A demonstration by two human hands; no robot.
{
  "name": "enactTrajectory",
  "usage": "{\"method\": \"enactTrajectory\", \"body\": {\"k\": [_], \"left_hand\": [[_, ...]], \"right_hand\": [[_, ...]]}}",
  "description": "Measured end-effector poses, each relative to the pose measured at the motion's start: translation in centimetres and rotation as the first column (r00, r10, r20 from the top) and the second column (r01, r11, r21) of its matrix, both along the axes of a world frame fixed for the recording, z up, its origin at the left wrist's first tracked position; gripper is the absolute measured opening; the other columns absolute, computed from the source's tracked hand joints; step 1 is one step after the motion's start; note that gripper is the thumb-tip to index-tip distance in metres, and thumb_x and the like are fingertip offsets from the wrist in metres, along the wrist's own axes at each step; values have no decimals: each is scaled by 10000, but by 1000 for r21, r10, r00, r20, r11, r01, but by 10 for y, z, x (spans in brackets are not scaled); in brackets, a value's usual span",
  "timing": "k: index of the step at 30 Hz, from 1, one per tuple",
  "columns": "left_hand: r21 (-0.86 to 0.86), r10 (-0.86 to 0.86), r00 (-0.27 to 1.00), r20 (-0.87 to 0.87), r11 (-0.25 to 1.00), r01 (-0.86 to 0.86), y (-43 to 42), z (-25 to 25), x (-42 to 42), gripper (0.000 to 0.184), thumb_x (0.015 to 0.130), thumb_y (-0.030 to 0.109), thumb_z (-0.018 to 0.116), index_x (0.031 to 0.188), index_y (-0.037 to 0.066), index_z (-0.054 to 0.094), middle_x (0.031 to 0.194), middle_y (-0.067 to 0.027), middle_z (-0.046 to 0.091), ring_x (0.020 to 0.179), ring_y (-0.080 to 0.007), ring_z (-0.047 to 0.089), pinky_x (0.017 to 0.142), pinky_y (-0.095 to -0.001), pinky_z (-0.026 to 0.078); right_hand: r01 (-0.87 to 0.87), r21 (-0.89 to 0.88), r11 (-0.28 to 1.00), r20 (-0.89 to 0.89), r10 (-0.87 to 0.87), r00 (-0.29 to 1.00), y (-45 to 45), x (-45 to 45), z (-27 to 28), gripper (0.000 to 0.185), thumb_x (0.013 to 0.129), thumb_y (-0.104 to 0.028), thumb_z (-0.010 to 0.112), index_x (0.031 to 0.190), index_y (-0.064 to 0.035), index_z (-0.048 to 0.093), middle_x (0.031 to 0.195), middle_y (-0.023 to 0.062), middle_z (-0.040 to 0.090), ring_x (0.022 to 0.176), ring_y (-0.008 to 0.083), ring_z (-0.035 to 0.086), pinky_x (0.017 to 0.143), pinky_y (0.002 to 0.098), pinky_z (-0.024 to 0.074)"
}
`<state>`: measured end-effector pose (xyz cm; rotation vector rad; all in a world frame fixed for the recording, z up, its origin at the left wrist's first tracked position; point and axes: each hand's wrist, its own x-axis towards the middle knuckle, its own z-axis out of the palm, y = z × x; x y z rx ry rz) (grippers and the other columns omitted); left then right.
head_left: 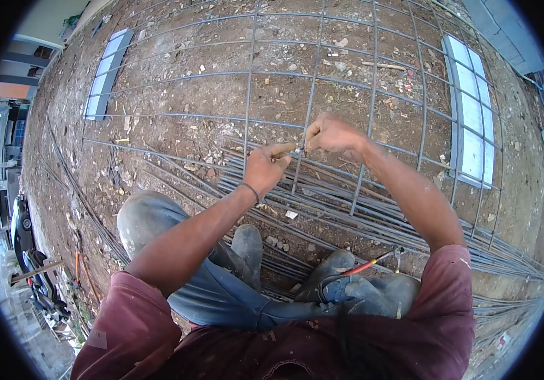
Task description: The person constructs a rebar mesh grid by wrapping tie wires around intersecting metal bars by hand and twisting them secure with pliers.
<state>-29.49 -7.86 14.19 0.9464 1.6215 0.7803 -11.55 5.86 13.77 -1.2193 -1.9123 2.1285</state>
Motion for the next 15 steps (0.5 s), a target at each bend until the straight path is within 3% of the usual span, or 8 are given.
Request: {"method": "enactTrajectory", "body": {"k": [2,6,8,9,11,12,13,15], "left_hand": [[9,-38,999,-21,999,39,1,-1,2,229,979,66,666,1174,-44,714,850,-69,711,576,-80,576,539,-255,491],[35,67,996,57,997,-69,3,-24,-7,154,920,36,716,1054,-37,734,765,-49,690,516,-78,547,452,-246,440],[-211,402,903,153,906,-368,9,-40,-14,24,879,-4,708,893,-18,722,729,-46,678,497,-77,549,431,-230,418],[-322,428,894,135,872,-369,9,-50,-23,96,845,-33,693,760,9,684,679,-46,660,481,-80,549,412,-224,402],[-368,432,885,171,862,-349,13,-64,-26,118,848,-25,697,738,14,681,664,-46,655,479,-79,549,405,-222,393],[-411,433,877,206,852,-324,18,-66,-26,140,850,-18,702,717,19,679,649,-45,649,478,-77,548,398,-220,385],[-456,372,924,85,839,-296,26,-71,-21,154,855,-15,704,710,23,674,651,-48,653,476,-73,546,396,-201,386],[-528,369,923,110,808,-260,43,-96,-26,139,859,-17,704,726,19,685,658,-47,654,481,-68,547,398,-187,389]], "right_hand": [[-250,268,930,186,205,961,12,-8,5,93,862,-74,716,878,10,751,746,74,696,609,141,619,595,323,509],[-264,202,943,218,220,951,28,-29,5,105,873,-76,694,905,0,759,780,70,727,671,128,659,567,305,495],[-230,405,885,201,160,967,42,-38,-5,134,900,-106,681,942,-5,759,795,76,729,702,139,673,588,315,507],[-234,405,884,202,163,966,49,-40,-4,134,900,-106,681,942,-5,759,795,76,729,702,139,673,588,315,507],[-103,569,816,133,33,991,63,-41,0,163,924,-140,672,965,-7,755,819,78,734,732,156,679,644,349,524],[-104,569,815,134,33,990,68,-42,2,163,924,-140,672,965,-7,755,819,78,734,732,156,679,644,349,524],[-76,588,805,135,-5,991,73,-41,4,172,930,-154,671,964,-8,756,837,81,737,758,161,681,682,362,527],[-53,594,803,144,-42,989,74,-37,1,182,936,-168,671,964,-10,756,855,85,741,785,167,683,719,375,530]]}}
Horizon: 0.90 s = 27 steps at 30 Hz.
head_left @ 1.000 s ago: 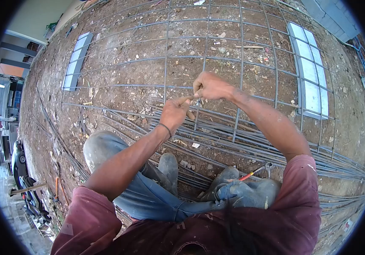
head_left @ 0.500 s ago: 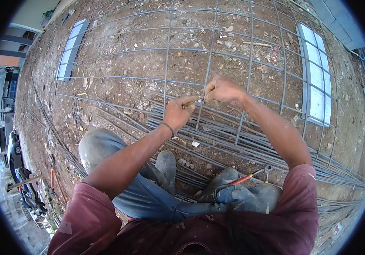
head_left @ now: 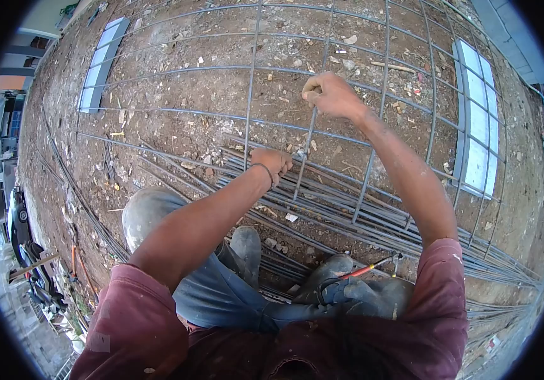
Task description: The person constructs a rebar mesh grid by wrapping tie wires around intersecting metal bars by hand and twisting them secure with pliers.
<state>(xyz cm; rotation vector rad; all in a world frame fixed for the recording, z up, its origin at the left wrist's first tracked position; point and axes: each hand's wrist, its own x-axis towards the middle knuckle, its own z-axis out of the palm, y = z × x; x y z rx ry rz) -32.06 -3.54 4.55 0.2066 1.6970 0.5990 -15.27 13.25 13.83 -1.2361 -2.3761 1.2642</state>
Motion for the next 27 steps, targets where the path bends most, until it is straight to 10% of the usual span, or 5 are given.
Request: {"method": "enactTrajectory", "body": {"k": [8,27], "left_hand": [[46,163,943,290,982,-184,41,-2,25,23,970,61,675,957,78,666,799,28,614,616,-28,547,460,-131,400],[71,156,930,332,979,-189,42,24,39,113,948,226,733,935,141,660,854,26,640,685,-117,549,599,-280,425]], "right_hand": [[118,54,992,140,-125,982,-10,17,-18,188,897,-150,678,992,-8,756,1044,201,723,1007,374,689,937,478,526],[-7,323,946,114,-31,993,-23,0,-49,119,845,-145,698,844,-26,704,911,221,697,968,413,674,903,534,511]]}}
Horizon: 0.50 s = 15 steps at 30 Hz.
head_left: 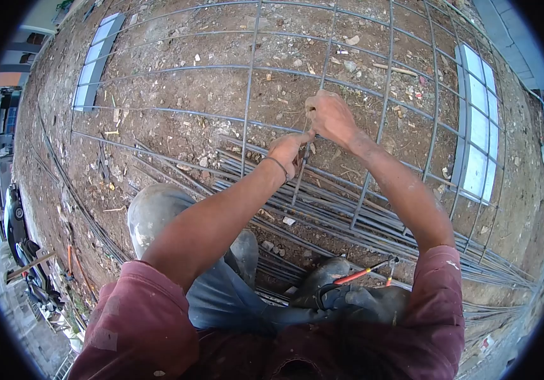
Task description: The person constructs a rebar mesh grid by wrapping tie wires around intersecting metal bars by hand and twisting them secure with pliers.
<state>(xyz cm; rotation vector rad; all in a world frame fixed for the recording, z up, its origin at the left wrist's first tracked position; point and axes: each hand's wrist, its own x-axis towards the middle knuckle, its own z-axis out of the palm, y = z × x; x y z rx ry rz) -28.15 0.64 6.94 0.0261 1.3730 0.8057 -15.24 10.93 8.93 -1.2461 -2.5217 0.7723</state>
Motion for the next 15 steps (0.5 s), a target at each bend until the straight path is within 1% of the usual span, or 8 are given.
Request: {"method": "enactTrajectory", "body": {"k": [2,4,6,7,9,12,14,15], "left_hand": [[32,-32,999,-24,999,32,0,-4,0,120,954,205,732,959,119,649,871,5,646,699,-132,574,597,-291,453],[74,-65,997,-51,995,68,2,-13,1,130,960,184,731,983,97,638,888,-17,653,713,-148,599,596,-302,482],[91,117,992,49,989,-121,2,-15,7,130,972,115,709,1010,43,606,916,-66,660,767,-181,659,645,-327,585],[92,116,992,49,989,-120,1,-17,7,130,972,115,709,1010,43,606,916,-66,660,767,-181,659,645,-327,585],[89,122,992,23,988,-124,2,-12,7,86,977,40,669,1008,3,598,932,-112,663,808,-206,692,724,-334,649],[56,113,994,4,992,-113,7,-15,6,97,962,-10,671,1018,-40,598,969,-147,671,839,-225,696,731,-358,647],[91,93,996,16,991,-94,6,-22,4,103,961,-17,669,1034,-43,600,975,-152,670,840,-236,697,740,-365,649],[127,73,997,24,989,-76,7,-25,3,113,960,-25,667,1050,-46,602,982,-156,669,841,-247,698,749,-371,651]], "right_hand": [[-15,74,997,-90,22,996,-1,2,0,108,861,-134,685,840,-29,687,866,223,681,946,407,662,891,543,492],[-24,65,998,-83,29,996,0,2,3,111,862,-135,686,839,-26,686,870,224,679,944,410,658,891,543,490],[-33,51,998,-76,37,996,-1,3,8,114,863,-135,687,838,-23,684,874,225,678,941,412,654,891,544,487],[-33,18,999,-82,35,996,-2,4,11,100,857,-118,681,843,-19,684,873,222,678,936,415,655,882,539,489],[-33,-11,999,-85,32,996,-4,8,13,87,851,-101,676,847,-15,684,872,219,677,931,418,655,873,534,490],[-14,-87,996,-155,0,988,-17,20,13,83,841,-85,672,812,-8,662,876,201,684,916,408,658,854,524,493],[12,-7,1000,-242,-13,970,-29,34,11,63,796,-75,680,797,-27,639,862,163,664,887,368,655,823,484,511],[7,-3,1000,-239,-7,971,-33,39,7,63,796,-75,680,797,-27,639,862,163,664,887,368,655,823,484,511]]}}
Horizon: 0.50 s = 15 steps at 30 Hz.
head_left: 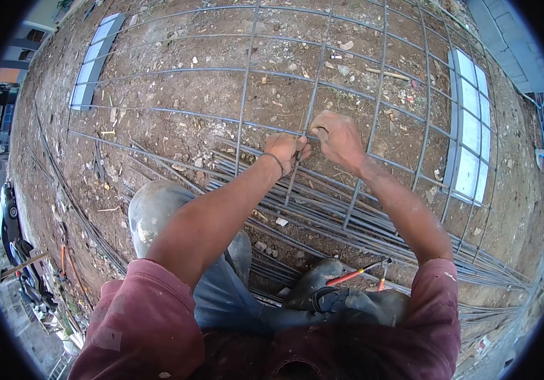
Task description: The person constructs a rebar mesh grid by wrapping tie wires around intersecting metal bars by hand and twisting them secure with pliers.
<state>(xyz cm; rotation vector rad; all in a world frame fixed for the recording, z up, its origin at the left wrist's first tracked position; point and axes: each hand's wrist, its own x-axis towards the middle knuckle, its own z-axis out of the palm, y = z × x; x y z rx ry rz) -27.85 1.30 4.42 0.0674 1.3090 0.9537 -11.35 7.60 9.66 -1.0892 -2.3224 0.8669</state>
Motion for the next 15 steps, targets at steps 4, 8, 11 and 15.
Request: {"method": "enactTrajectory", "body": {"k": [4,8,11,15], "left_hand": [[56,-71,997,21,996,70,0,-8,-9,121,973,8,665,1064,-38,600,967,-153,664,848,-262,700,776,-385,650],[-33,-59,981,186,997,67,7,23,-16,210,1003,198,674,992,-8,634,915,-105,668,770,-238,676,708,-361,609],[-125,-79,987,142,987,97,9,21,-14,243,983,257,708,953,27,634,859,-88,664,727,-229,658,671,-347,588],[-124,-32,999,12,992,33,20,-14,-7,218,985,242,707,931,42,639,786,-74,655,668,-221,636,586,-346,538]], "right_hand": [[-266,492,829,143,224,964,-22,19,-11,77,764,-111,669,823,-77,634,884,68,587,885,254,605,756,384,506],[-471,565,677,341,329,881,-31,25,-16,91,770,-165,649,826,-94,636,904,25,540,903,195,551,739,342,483],[-534,571,623,386,371,845,-33,22,-17,123,780,-170,651,858,-75,659,893,41,534,901,202,557,736,351,483],[-603,497,624,513,350,784,-43,23,-27,181,808,-162,645,935,-42,693,909,53,546,929,214,565,745,364,482]]}}
